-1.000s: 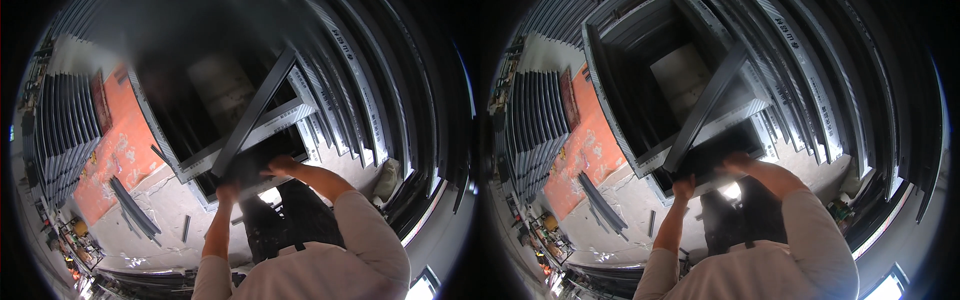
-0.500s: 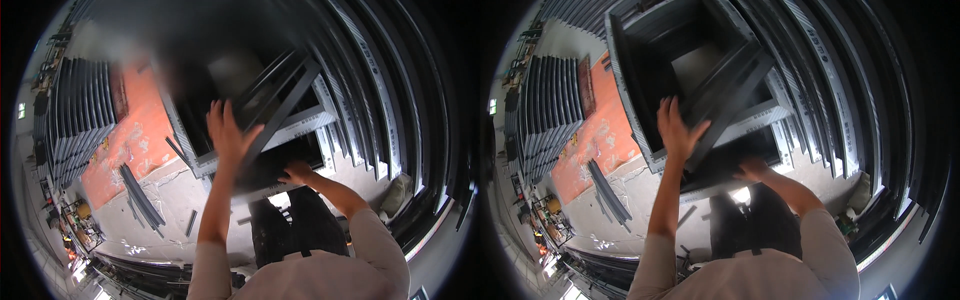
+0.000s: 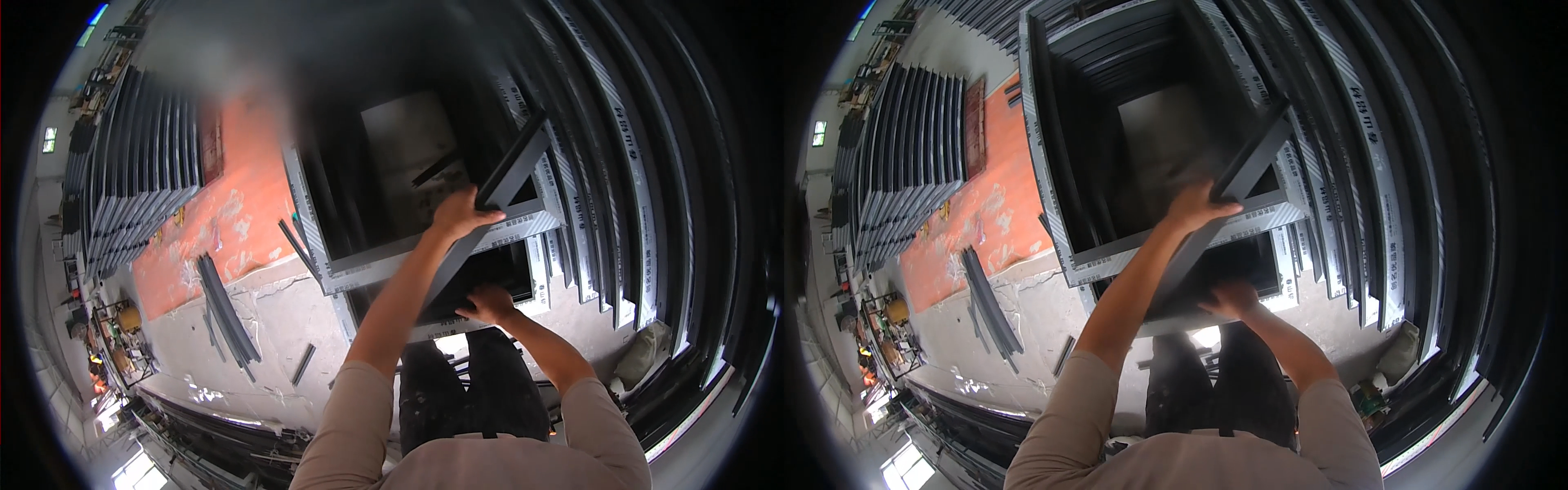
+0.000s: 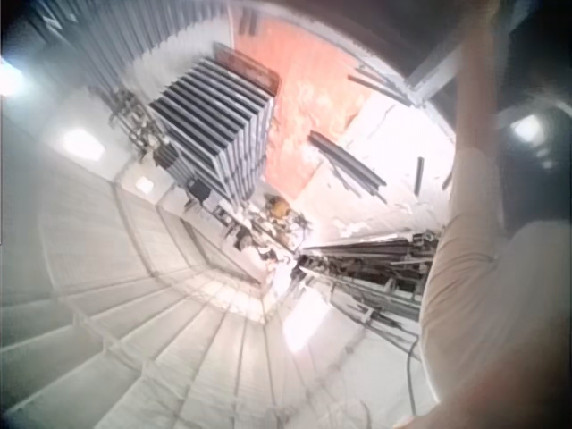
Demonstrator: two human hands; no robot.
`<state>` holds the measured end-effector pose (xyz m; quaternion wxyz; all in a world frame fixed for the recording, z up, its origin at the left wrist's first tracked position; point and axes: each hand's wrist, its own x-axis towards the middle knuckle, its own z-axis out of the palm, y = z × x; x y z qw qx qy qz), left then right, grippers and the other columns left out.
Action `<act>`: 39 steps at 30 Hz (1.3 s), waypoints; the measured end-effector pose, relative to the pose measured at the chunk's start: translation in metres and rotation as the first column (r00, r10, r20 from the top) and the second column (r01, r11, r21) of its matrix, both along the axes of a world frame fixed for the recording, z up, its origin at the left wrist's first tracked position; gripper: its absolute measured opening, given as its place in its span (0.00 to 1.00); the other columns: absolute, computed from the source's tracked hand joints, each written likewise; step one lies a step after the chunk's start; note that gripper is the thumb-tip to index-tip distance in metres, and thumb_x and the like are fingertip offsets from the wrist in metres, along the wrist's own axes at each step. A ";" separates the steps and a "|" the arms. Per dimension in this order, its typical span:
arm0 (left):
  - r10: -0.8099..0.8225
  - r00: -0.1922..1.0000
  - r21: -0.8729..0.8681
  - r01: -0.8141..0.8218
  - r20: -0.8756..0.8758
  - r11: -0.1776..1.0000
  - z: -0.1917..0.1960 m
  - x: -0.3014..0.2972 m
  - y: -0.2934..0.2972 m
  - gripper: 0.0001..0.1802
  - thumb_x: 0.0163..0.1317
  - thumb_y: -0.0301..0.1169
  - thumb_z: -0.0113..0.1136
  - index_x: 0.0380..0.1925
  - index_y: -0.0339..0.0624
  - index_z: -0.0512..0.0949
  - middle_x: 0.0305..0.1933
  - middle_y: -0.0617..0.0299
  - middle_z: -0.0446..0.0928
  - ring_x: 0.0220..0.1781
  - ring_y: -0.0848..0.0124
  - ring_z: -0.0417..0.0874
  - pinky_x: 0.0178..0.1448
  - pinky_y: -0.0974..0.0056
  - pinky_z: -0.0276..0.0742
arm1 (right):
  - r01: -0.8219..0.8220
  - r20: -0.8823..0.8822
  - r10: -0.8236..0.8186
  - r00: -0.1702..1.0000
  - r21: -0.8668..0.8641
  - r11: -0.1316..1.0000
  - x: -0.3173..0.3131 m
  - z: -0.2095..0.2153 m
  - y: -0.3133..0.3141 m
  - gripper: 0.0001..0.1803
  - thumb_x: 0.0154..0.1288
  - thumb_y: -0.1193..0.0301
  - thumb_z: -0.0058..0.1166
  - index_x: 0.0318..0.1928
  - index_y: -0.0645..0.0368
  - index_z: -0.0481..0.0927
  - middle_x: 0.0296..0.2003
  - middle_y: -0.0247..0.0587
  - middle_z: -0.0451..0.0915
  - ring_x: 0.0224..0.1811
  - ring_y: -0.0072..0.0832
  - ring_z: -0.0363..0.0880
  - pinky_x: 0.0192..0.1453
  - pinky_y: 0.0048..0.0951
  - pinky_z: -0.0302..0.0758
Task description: The person assembles window frames by picking up metal strips and fitting them into the frame structures by hand.
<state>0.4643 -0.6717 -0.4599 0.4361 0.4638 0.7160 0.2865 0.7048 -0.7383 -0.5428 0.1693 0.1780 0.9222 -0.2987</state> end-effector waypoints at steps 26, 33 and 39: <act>0.398 0.907 -0.048 -0.408 -0.138 0.912 0.084 0.013 -0.171 0.46 0.44 0.36 0.71 0.64 0.37 0.62 0.59 0.44 0.73 0.56 0.49 0.78 0.57 0.55 0.76 | -0.075 -0.254 0.135 0.958 0.233 0.969 -0.022 -0.009 0.030 0.27 0.55 0.43 0.60 0.19 0.54 0.78 0.21 0.37 0.76 0.28 0.36 0.79 0.32 0.38 0.79; 0.758 0.357 -0.371 -0.708 0.546 0.601 0.075 0.024 -0.309 0.40 0.47 0.38 0.73 0.60 0.38 0.66 0.47 0.54 0.77 0.45 0.57 0.81 0.48 0.59 0.77 | -0.054 -0.313 0.186 0.931 0.387 0.921 -0.013 -0.018 0.025 0.28 0.53 0.41 0.59 0.18 0.53 0.77 0.22 0.35 0.76 0.28 0.33 0.79 0.30 0.34 0.78; 0.488 -0.078 -0.424 -0.624 0.870 0.656 0.091 0.053 -0.368 0.35 0.45 0.43 0.76 0.48 0.42 0.67 0.30 0.62 0.71 0.25 0.70 0.72 0.27 0.67 0.68 | -0.048 0.140 0.026 0.990 0.154 0.987 -0.073 0.000 0.048 0.34 0.62 0.36 0.47 0.42 0.56 0.80 0.43 0.46 0.79 0.47 0.44 0.78 0.49 0.42 0.78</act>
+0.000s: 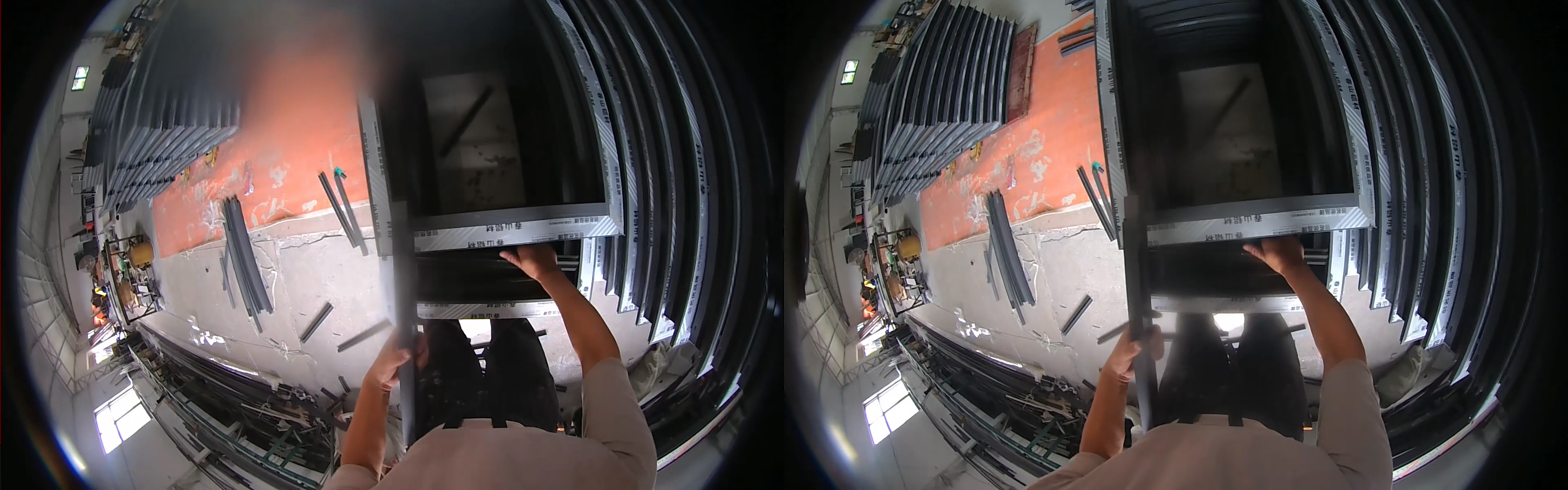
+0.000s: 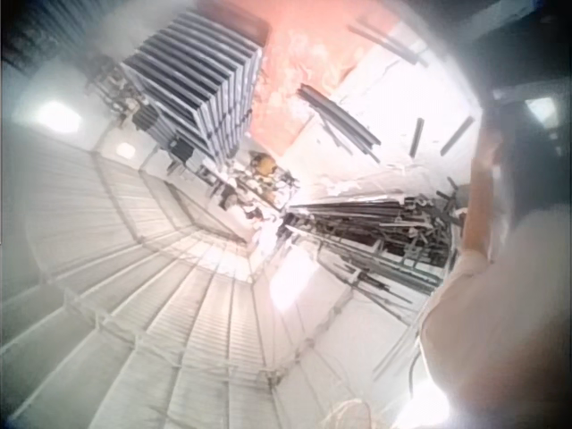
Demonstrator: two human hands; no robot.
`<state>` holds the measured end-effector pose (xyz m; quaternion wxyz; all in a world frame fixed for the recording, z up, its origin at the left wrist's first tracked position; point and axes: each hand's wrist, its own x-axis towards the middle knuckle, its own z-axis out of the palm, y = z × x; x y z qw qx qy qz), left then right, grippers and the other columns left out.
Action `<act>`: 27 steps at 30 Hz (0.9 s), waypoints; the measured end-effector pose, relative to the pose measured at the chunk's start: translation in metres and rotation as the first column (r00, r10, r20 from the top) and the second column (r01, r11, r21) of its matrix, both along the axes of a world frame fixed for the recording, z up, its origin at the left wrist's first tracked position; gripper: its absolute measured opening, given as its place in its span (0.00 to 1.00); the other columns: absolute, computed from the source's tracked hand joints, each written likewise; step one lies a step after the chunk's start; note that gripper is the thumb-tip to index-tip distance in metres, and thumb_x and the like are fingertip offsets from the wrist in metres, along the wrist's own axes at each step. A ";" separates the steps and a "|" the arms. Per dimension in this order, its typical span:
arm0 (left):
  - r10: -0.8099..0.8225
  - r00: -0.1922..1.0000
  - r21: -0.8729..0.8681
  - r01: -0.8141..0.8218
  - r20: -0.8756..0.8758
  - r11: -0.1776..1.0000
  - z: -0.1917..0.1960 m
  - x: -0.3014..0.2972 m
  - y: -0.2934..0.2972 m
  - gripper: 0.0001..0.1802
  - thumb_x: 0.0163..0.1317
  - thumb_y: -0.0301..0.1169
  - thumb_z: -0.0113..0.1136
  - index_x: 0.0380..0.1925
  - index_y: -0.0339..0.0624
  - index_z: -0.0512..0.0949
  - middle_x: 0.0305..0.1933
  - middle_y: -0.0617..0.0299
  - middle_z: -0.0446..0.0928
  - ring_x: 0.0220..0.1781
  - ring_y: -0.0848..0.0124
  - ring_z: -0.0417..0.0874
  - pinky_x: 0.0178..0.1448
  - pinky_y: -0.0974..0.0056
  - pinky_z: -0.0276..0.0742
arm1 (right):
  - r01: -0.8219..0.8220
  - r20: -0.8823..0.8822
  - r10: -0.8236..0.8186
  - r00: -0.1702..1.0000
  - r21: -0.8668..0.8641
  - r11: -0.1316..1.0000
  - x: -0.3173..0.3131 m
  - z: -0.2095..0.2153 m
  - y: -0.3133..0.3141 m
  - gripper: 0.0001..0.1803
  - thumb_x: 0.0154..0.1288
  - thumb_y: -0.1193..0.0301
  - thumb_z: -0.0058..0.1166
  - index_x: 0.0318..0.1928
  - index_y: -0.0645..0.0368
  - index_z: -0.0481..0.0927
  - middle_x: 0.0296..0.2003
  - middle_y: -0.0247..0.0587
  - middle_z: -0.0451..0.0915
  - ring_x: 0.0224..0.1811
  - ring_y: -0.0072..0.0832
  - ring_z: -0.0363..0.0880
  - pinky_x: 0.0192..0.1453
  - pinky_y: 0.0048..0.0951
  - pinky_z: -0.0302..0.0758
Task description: The person assembles window frames by picking up metal strips and fitting them into the frame structures by hand.
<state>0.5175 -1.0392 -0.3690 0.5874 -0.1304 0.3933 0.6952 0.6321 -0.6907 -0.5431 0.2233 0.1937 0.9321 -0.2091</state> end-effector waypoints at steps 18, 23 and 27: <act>0.253 0.781 -0.312 -0.492 -0.571 0.813 0.005 -0.090 0.018 0.23 0.58 0.33 0.68 0.48 0.39 0.67 0.31 0.61 0.73 0.29 0.73 0.76 0.32 0.68 0.75 | 0.325 0.056 -0.320 0.946 -0.205 0.923 0.070 0.220 -0.099 0.24 0.61 0.48 0.57 0.29 0.60 0.78 0.25 0.50 0.80 0.30 0.47 0.80 0.36 0.42 0.75; 0.303 0.817 -0.243 -0.463 -0.491 0.853 0.003 -0.083 0.052 0.21 0.59 0.34 0.66 0.47 0.38 0.69 0.35 0.61 0.74 0.32 0.72 0.77 0.32 0.68 0.74 | 0.404 0.086 -0.398 0.913 -0.310 0.861 0.048 0.245 -0.100 0.25 0.64 0.48 0.53 0.28 0.59 0.77 0.23 0.49 0.79 0.29 0.46 0.80 0.34 0.42 0.73; 0.296 0.939 0.029 -0.296 -0.172 0.955 -0.003 -0.073 0.039 0.20 0.63 0.43 0.61 0.48 0.44 0.72 0.40 0.62 0.76 0.45 0.67 0.79 0.47 0.62 0.78 | 0.424 -0.259 -0.541 0.800 -0.395 0.815 0.028 0.247 -0.125 0.20 0.66 0.57 0.55 0.47 0.61 0.78 0.34 0.51 0.83 0.38 0.47 0.82 0.41 0.40 0.77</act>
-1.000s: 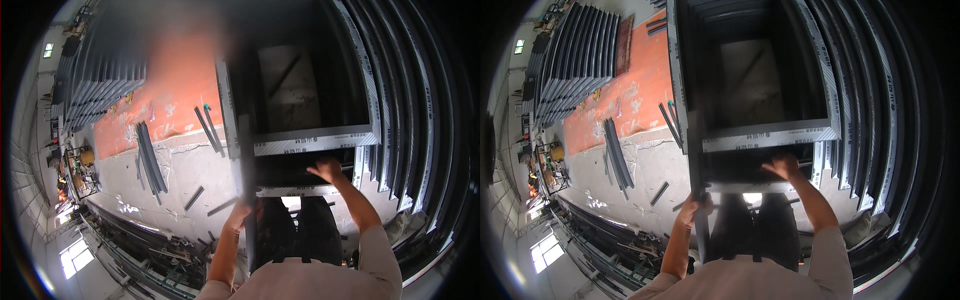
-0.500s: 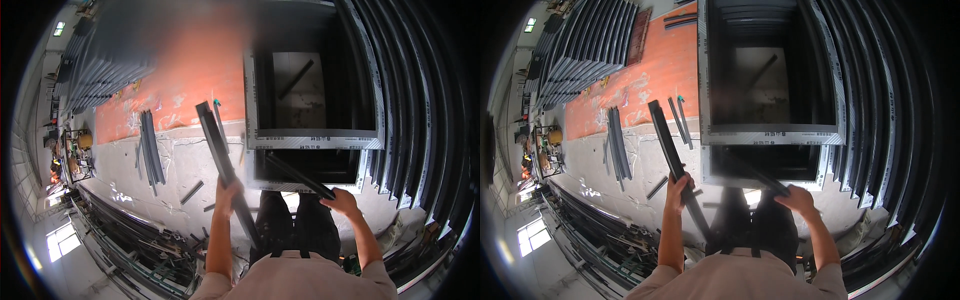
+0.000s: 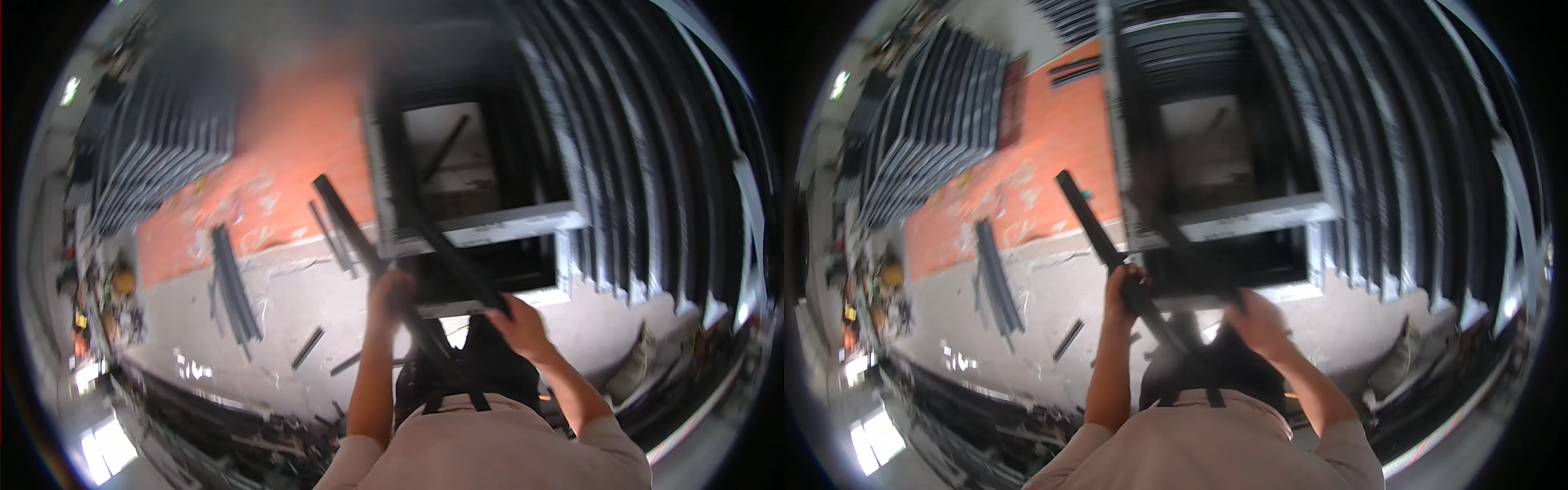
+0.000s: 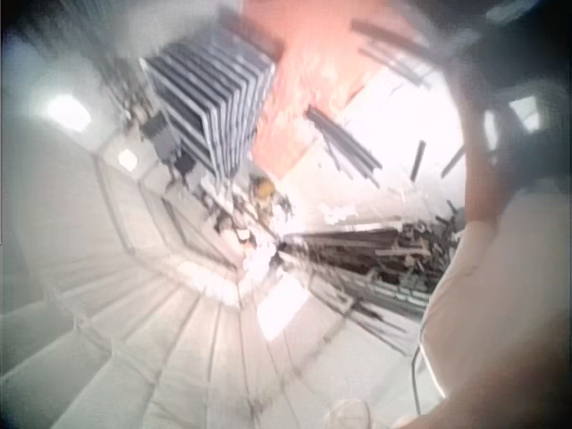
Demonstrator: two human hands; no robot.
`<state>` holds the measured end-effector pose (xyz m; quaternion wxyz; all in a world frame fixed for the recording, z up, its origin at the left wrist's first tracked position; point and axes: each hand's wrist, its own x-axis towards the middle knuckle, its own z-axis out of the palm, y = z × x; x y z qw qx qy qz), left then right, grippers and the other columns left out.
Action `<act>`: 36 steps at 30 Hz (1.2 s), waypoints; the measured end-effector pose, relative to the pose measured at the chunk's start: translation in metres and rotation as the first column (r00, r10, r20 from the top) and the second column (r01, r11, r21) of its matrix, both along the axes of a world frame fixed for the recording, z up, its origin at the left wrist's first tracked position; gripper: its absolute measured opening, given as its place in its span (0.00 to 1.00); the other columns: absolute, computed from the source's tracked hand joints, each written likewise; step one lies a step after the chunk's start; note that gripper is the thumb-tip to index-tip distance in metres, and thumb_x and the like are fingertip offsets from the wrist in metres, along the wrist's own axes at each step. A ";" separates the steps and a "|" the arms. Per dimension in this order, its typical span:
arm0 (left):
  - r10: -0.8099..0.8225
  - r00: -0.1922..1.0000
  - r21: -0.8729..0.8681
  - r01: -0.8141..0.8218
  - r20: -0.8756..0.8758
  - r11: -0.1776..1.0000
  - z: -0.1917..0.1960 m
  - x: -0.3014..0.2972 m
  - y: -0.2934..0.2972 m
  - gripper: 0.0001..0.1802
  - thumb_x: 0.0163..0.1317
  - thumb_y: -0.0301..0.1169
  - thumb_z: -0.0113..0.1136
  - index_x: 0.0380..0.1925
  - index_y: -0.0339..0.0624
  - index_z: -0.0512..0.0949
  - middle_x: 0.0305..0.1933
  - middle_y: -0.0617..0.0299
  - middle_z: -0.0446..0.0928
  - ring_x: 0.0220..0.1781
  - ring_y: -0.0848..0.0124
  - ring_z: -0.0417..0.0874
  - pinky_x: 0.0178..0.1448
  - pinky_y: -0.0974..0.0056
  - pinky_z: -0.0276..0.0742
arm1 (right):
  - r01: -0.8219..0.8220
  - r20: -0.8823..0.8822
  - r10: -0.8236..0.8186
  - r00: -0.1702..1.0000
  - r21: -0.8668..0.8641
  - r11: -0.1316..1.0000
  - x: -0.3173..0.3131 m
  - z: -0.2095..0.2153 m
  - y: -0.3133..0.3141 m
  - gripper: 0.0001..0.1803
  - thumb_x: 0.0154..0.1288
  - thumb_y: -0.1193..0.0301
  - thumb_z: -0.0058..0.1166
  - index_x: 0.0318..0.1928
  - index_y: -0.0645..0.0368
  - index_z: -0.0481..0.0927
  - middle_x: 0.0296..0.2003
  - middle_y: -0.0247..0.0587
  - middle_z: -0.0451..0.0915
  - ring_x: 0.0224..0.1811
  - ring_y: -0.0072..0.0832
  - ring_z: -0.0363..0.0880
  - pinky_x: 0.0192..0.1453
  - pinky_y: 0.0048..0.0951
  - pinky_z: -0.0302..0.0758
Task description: The person assembles window frames by picking up metal strips and fitting them into the frame structures by hand.
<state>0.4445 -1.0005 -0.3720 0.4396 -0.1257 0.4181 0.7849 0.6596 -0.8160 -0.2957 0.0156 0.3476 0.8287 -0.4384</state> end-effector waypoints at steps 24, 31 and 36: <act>0.112 0.974 0.121 -0.089 -0.197 0.989 0.109 0.029 0.027 0.24 0.65 0.46 0.57 0.49 0.38 0.73 0.44 0.57 0.77 0.48 0.65 0.78 0.57 0.59 0.76 | -0.319 -0.384 0.254 0.888 -0.115 0.941 -0.065 -0.016 0.021 0.18 0.67 0.56 0.49 0.46 0.56 0.82 0.38 0.51 0.80 0.41 0.49 0.79 0.47 0.45 0.76; 0.208 0.964 0.012 -0.209 -0.163 0.978 0.118 0.059 0.005 0.24 0.63 0.49 0.58 0.47 0.39 0.75 0.44 0.58 0.79 0.47 0.66 0.80 0.53 0.60 0.79 | -0.208 -0.046 0.270 0.962 0.518 0.830 -0.102 -0.140 0.157 0.24 0.66 0.50 0.49 0.34 0.58 0.86 0.39 0.43 0.83 0.49 0.45 0.79 0.50 0.48 0.76; 0.239 0.961 -0.047 -0.247 -0.137 0.968 0.120 0.076 -0.016 0.26 0.62 0.51 0.59 0.46 0.39 0.76 0.41 0.59 0.79 0.42 0.65 0.81 0.46 0.61 0.81 | -0.362 0.172 0.327 0.929 0.252 0.897 -0.100 -0.179 0.188 0.33 0.67 0.40 0.42 0.37 0.56 0.87 0.43 0.46 0.83 0.50 0.46 0.79 0.53 0.48 0.75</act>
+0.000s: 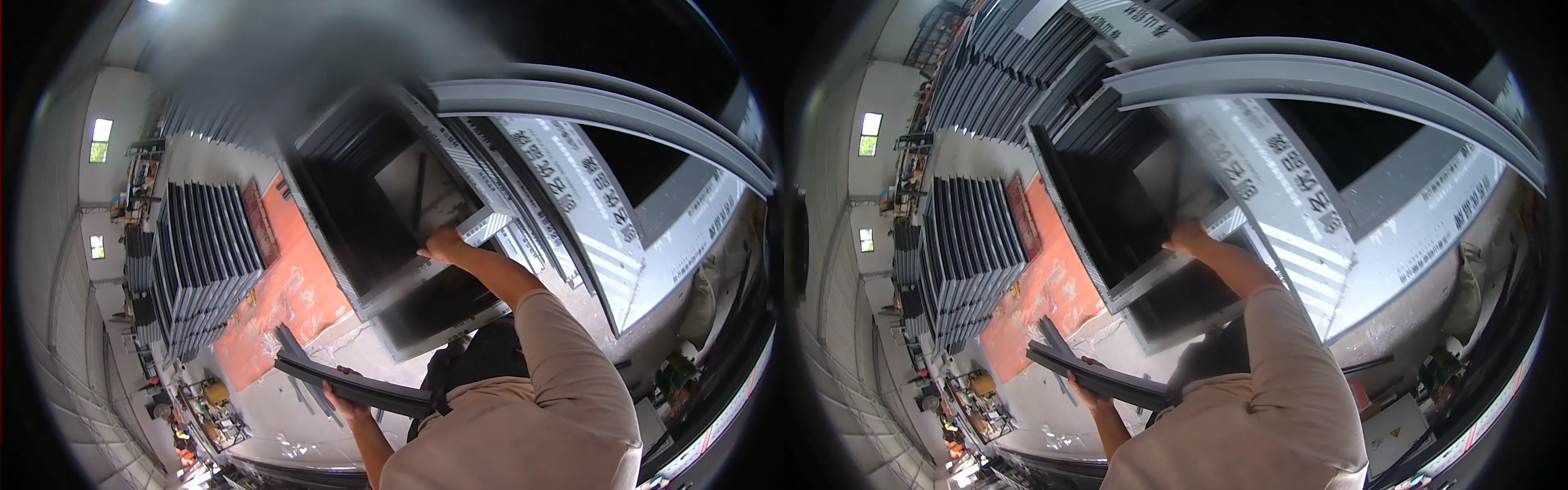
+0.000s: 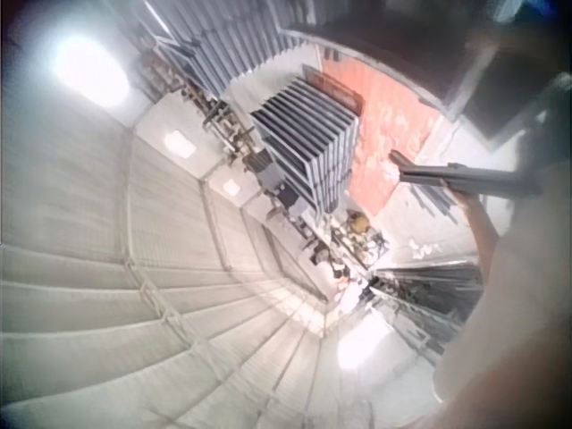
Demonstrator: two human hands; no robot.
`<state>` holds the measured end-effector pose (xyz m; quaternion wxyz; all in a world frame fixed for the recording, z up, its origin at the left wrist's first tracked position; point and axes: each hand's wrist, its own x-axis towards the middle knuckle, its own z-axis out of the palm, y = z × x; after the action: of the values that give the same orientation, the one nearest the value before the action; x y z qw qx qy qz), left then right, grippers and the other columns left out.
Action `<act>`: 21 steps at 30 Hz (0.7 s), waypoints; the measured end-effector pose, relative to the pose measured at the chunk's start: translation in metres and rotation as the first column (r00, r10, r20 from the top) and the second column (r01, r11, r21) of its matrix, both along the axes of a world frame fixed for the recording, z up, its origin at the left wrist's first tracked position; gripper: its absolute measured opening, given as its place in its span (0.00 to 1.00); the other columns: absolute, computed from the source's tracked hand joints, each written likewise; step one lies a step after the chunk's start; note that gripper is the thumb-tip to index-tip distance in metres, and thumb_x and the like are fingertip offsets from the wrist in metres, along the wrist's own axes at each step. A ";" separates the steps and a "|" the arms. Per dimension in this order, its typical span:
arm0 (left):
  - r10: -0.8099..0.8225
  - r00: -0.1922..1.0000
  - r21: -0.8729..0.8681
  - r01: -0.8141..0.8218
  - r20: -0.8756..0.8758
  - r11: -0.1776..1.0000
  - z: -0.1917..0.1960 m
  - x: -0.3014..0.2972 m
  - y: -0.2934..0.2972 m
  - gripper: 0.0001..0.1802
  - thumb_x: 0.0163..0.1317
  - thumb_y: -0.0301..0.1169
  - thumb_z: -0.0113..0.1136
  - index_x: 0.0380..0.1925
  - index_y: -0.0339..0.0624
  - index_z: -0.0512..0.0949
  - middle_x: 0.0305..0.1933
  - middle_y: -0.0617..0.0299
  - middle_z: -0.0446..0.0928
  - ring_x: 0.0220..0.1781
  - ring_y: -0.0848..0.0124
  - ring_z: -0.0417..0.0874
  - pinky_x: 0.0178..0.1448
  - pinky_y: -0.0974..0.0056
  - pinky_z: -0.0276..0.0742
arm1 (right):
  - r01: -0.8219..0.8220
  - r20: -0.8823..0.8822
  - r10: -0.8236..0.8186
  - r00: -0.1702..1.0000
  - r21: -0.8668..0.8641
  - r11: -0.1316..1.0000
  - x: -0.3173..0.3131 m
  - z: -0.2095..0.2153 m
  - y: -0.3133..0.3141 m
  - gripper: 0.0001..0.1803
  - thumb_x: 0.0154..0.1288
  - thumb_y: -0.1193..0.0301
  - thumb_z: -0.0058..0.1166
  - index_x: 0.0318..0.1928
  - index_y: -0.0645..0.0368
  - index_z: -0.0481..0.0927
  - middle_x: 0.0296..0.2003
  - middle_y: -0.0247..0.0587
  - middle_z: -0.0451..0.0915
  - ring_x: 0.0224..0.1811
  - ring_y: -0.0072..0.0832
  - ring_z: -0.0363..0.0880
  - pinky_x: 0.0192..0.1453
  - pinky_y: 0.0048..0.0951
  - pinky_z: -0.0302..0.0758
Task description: The person assembles window frames by picking up metal strips and fitting them into the frame structures by hand.
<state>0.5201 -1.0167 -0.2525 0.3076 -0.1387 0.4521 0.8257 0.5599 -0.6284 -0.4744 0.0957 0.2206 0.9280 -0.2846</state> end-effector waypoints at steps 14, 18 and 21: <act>0.237 0.971 -0.122 -0.237 -0.018 0.964 -0.017 0.019 -0.026 0.27 0.57 0.54 0.60 0.43 0.41 0.77 0.38 0.60 0.76 0.38 0.64 0.78 0.44 0.60 0.77 | -0.192 0.234 0.239 0.942 -0.210 0.959 -0.012 0.011 0.030 0.44 0.66 0.31 0.31 0.39 0.58 0.86 0.45 0.49 0.83 0.54 0.46 0.78 0.59 0.48 0.72; 0.278 0.959 -0.108 -0.271 0.054 0.956 -0.022 0.016 -0.033 0.28 0.60 0.54 0.58 0.45 0.39 0.75 0.39 0.59 0.76 0.40 0.64 0.78 0.47 0.59 0.77 | -0.166 0.195 0.221 0.956 -0.266 0.950 -0.014 -0.004 0.036 0.47 0.64 0.30 0.33 0.35 0.66 0.85 0.41 0.56 0.82 0.49 0.50 0.79 0.57 0.45 0.72; 0.362 0.932 -0.161 -0.359 -0.015 0.919 -0.029 0.016 -0.040 0.28 0.61 0.54 0.57 0.45 0.39 0.74 0.40 0.59 0.76 0.41 0.63 0.78 0.49 0.58 0.77 | -0.210 0.175 0.276 0.945 -0.318 0.924 -0.011 0.006 0.035 0.47 0.62 0.30 0.37 0.37 0.67 0.85 0.42 0.57 0.82 0.48 0.50 0.79 0.56 0.43 0.72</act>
<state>0.5365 -1.0570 -0.2813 0.1414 -0.2500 0.4817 0.8279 0.5485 -0.5939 -0.4684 0.2629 0.1162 0.8793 -0.3799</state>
